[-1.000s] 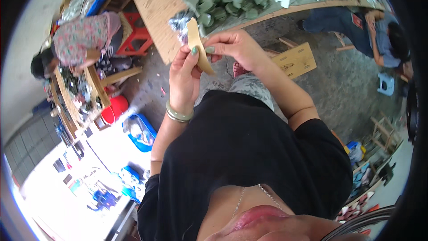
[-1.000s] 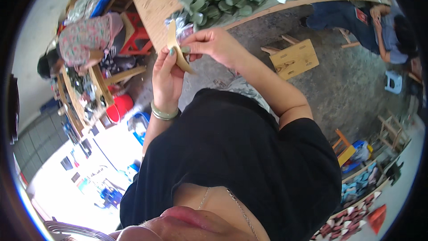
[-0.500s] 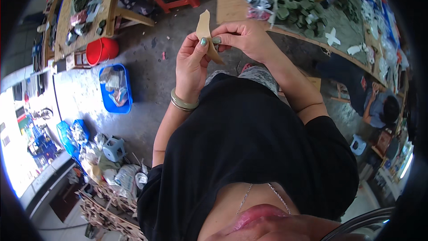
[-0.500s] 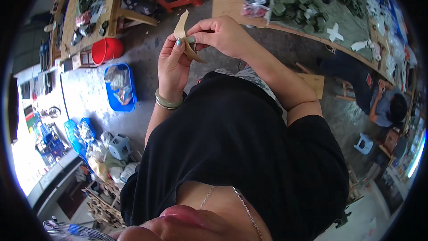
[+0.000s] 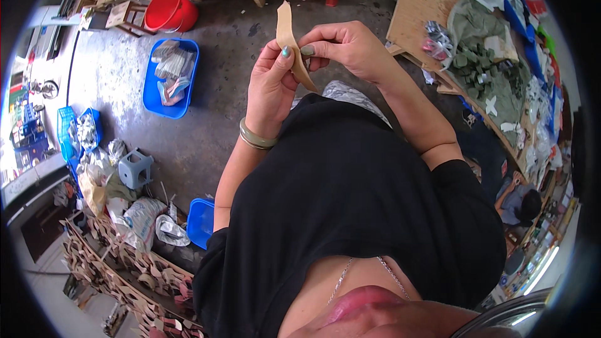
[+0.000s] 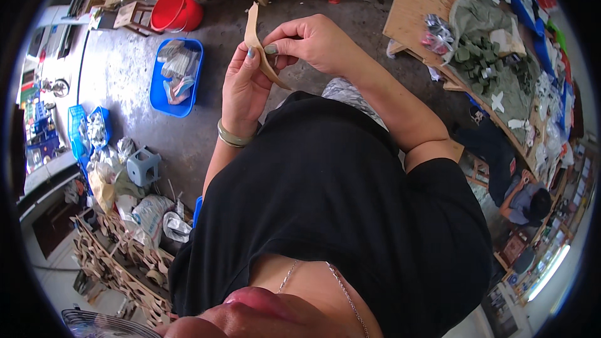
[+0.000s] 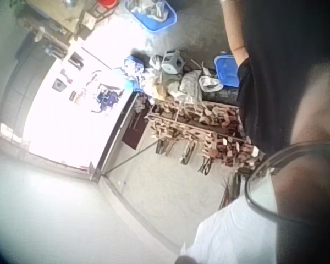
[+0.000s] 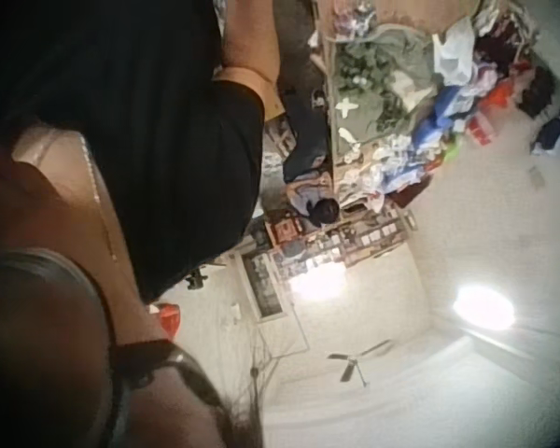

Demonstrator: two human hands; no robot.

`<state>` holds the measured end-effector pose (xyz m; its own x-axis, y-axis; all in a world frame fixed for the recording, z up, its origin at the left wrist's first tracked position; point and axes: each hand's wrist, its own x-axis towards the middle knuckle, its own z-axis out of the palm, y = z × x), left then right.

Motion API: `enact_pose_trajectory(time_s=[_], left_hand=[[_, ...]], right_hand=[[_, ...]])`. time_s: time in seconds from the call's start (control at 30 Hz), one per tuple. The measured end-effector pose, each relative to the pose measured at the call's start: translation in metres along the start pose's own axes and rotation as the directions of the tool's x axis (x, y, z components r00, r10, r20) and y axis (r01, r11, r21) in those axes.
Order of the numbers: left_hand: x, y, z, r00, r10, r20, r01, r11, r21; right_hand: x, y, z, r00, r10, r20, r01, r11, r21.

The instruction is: The person assembles shoe strap components by hand, attaching reinforcement strips and linings together and pressing the folded pieces.

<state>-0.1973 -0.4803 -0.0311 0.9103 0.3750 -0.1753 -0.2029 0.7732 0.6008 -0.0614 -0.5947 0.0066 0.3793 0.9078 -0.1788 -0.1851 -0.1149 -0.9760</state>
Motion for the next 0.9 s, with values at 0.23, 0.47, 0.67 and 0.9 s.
enact_pose_trajectory(time_s=[0.23, 0.47, 0.67, 0.9], left_hand=[[-0.023, 0.029, -0.047, 0.982, 0.176, -0.068, -0.17, 0.982, 0.078], [-0.045, 0.041, -0.064, 0.936, 0.322, -0.142, -0.295, 0.938, 0.181], [-0.062, 0.043, -0.061, 0.86, 0.445, -0.251, -0.4, 0.892, 0.212], [-0.07, 0.038, -0.065, 0.803, 0.539, -0.254, -0.471, 0.835, 0.284]], right_hand=[[0.035, -0.008, 0.049, 0.994, 0.022, 0.109, -0.009, 0.993, -0.119], [0.05, -0.007, 0.079, 0.982, 0.023, 0.188, 0.014, 0.981, -0.194], [0.062, -0.011, 0.094, 0.946, 0.044, 0.321, 0.037, 0.97, -0.241], [0.068, -0.013, 0.101, 0.915, 0.023, 0.403, 0.097, 0.956, -0.277]])
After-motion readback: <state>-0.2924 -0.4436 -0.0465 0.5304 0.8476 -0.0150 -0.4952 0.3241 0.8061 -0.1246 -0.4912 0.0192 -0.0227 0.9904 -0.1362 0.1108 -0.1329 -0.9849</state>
